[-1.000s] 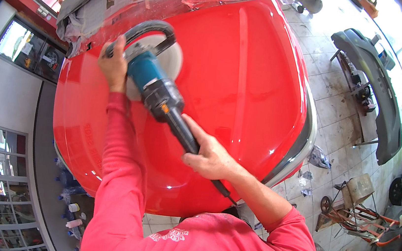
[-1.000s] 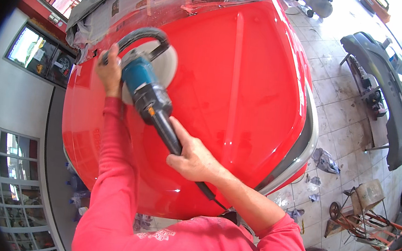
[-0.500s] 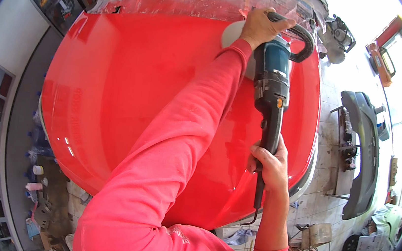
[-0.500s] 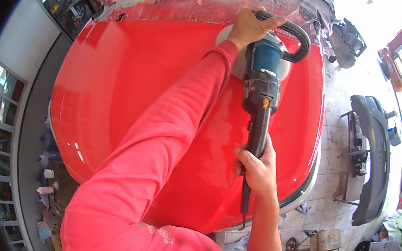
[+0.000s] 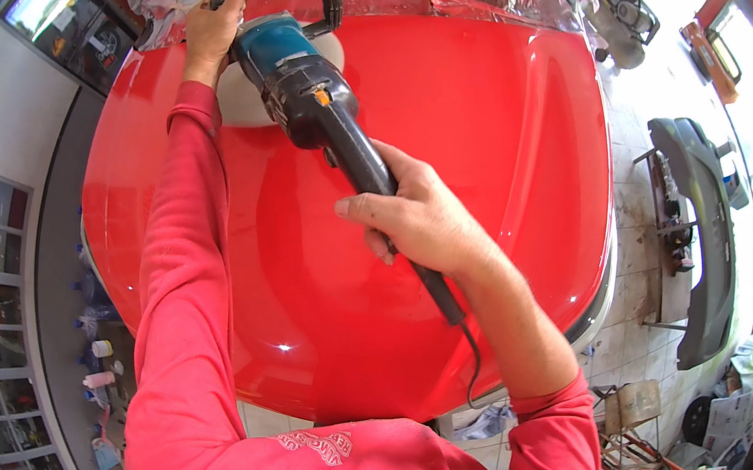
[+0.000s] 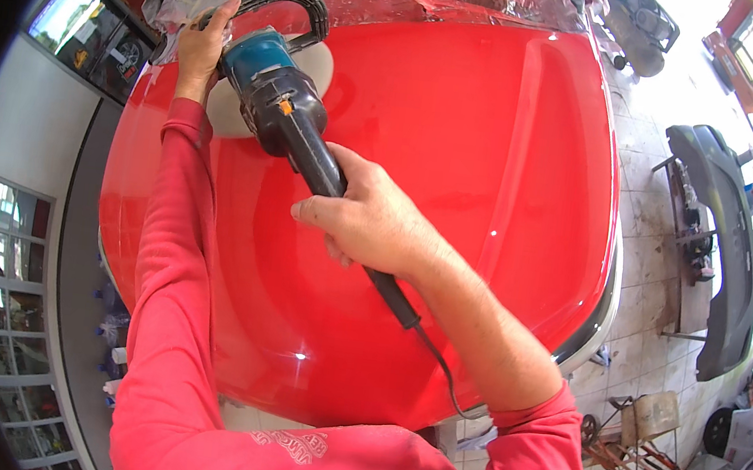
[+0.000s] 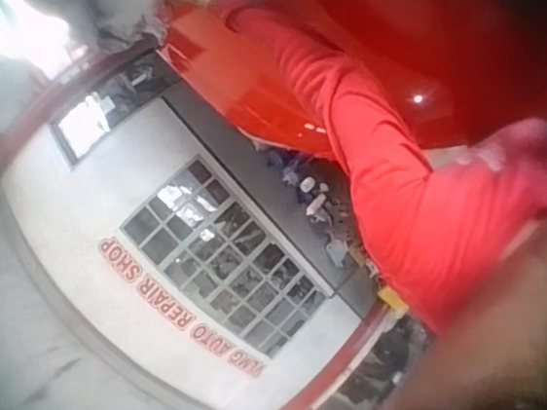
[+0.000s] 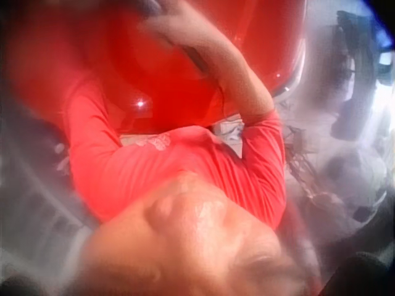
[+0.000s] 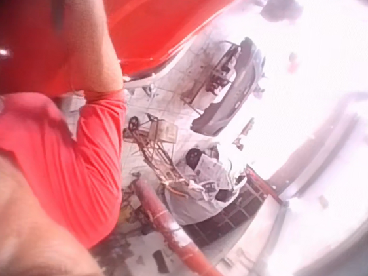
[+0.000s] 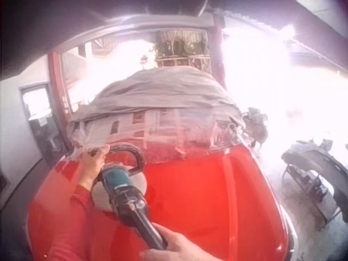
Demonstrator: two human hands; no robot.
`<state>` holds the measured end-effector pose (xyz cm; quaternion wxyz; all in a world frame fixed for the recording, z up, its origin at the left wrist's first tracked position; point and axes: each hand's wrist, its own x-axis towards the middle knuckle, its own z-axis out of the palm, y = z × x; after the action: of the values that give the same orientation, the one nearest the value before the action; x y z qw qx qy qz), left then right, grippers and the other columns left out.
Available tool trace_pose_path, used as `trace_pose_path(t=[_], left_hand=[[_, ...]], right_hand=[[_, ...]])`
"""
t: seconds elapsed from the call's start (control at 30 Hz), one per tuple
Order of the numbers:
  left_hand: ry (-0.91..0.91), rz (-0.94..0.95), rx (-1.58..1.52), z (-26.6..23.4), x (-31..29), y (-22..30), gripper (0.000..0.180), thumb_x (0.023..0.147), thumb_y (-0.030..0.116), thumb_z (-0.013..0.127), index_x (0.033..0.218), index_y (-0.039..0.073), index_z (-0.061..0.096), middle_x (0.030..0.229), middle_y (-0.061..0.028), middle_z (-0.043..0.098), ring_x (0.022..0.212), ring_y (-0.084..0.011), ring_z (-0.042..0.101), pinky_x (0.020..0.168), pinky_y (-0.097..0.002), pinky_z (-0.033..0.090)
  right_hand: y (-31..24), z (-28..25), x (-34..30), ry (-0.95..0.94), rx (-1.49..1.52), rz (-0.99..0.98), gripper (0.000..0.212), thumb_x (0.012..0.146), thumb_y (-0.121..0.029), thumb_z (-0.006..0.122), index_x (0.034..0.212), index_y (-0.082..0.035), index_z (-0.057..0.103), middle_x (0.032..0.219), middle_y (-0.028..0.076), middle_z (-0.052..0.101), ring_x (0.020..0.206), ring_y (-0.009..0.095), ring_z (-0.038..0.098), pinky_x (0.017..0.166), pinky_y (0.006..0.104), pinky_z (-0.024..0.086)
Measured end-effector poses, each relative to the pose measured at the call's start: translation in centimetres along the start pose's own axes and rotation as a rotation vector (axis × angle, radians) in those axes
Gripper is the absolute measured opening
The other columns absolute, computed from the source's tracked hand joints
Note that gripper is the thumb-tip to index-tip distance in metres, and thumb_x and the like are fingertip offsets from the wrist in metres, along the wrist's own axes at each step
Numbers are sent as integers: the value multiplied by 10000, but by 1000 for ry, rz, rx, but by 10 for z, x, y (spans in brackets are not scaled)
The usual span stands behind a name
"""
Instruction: The person uses a rotary polisher with a buffing pad to polish the hood of a red car. They move the tool across the surface, pause to wipe and inspect the paint, and briefly open the hood to check underneath before resuming polishing.
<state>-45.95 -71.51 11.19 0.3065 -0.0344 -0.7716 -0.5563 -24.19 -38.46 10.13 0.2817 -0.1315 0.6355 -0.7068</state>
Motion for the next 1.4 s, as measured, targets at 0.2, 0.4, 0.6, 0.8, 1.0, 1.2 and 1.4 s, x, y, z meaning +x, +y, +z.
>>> trace_pose_path(t=[0.2,0.4,0.6,0.8,1.0,1.2,1.4], left_hand=[[-64,37,-68,105,-11,22,463,865,446,876,886,-10,794,788,28,688,714,-89,572,683,-294,476],[-286,246,-339,264,-36,71,332,893,346,874,882,22,806,742,71,601,647,-53,473,605,-266,384],[-395,294,-228,381,-17,95,359,944,305,794,905,-52,796,817,-34,737,746,-119,633,666,-352,487],[-448,356,-241,482,-20,114,424,913,369,818,873,-52,787,794,-76,752,712,-154,657,664,-373,504],[-587,109,-513,545,-9,116,440,933,341,825,924,-95,769,870,-124,768,714,-193,710,620,-362,545],[-555,52,-467,562,3,112,460,933,345,833,981,-108,774,883,-131,768,749,-195,729,631,-363,556],[-351,384,60,574,13,115,660,898,556,795,971,-100,786,873,-201,776,775,-276,743,749,-437,552]], right_hand=[[-4,-68,-47,96,31,40,619,920,-100,757,1478,27,521,792,11,567,547,111,586,505,280,466],[23,-118,-107,313,143,-5,626,908,-55,747,1481,29,508,771,20,590,542,110,588,498,276,461],[34,-179,-121,463,172,-104,597,903,-55,731,1458,29,527,788,30,624,519,107,581,477,264,452],[45,-246,-140,557,213,-181,460,891,-63,738,1321,3,590,774,42,651,496,114,594,452,262,476],[44,-303,-141,570,180,-179,449,856,-113,744,1237,3,536,727,40,594,501,115,601,469,282,508],[44,-319,-138,644,183,-175,470,863,-66,740,1276,30,536,693,43,579,503,105,556,482,291,480],[45,-348,-139,563,137,-178,443,835,-88,758,1192,1,511,706,54,598,505,115,587,464,286,493]])
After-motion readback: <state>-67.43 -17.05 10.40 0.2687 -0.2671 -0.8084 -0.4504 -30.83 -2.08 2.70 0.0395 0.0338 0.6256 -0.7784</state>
